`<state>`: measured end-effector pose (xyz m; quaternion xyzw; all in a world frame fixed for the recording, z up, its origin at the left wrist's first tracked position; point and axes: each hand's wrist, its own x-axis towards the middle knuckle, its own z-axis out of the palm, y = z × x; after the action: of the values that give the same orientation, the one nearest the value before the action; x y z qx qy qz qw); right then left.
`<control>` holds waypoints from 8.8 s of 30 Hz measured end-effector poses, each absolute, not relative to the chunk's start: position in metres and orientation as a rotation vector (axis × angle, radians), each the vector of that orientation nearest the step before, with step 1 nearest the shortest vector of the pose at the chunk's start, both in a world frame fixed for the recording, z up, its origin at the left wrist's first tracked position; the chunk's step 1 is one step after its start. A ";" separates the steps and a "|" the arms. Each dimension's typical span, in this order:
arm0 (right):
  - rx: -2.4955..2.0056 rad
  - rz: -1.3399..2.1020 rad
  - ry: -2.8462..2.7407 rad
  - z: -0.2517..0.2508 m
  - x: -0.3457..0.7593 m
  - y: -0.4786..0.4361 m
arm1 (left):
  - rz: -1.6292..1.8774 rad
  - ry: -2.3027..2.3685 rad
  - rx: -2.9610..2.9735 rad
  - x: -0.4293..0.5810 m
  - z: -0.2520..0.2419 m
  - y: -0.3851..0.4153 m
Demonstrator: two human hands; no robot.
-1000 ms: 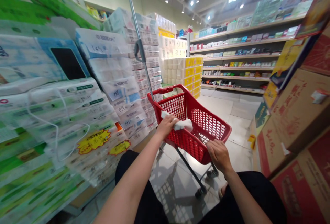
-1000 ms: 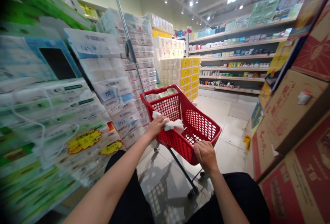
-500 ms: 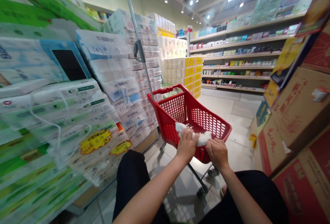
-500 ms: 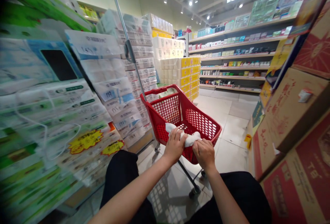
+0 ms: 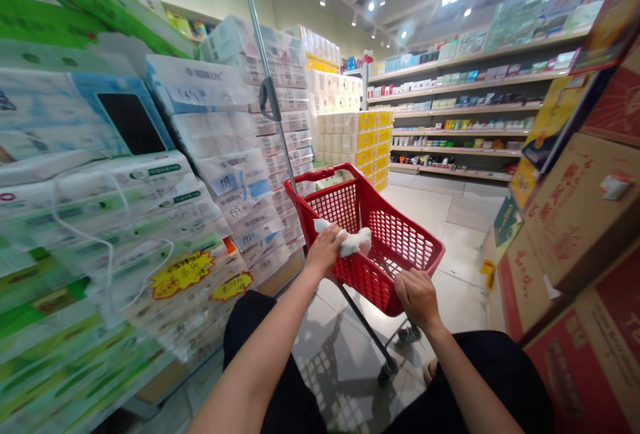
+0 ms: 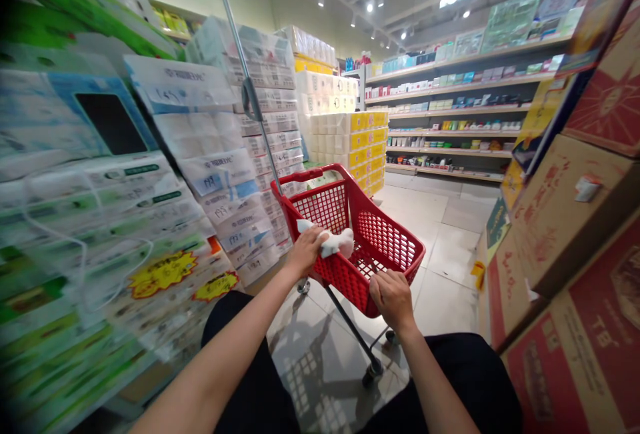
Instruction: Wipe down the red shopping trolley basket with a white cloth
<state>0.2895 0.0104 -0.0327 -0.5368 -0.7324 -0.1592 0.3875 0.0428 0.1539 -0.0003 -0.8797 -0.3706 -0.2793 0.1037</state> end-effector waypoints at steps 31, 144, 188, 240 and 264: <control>-1.304 -0.391 -1.795 -0.042 0.293 0.010 | -0.877 -0.859 -2.750 0.111 0.016 0.040; -1.451 -0.038 -1.679 -0.047 0.412 0.054 | -0.900 -1.205 -2.590 0.057 0.024 0.098; -1.409 -0.264 -1.370 -0.051 0.290 -0.029 | -0.926 -1.153 -2.525 0.050 0.019 0.095; -1.386 -0.373 -0.677 -0.055 0.321 0.034 | -0.651 -1.100 -2.441 0.091 0.056 0.090; -1.533 -0.289 -0.805 -0.070 0.354 0.035 | -0.665 -1.077 -2.423 0.095 0.055 0.085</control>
<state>0.3543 0.0354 -0.0702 -0.6719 -0.3528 -0.1268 0.6388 0.0947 0.0849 0.0554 -0.8679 -0.3859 -0.2382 0.2026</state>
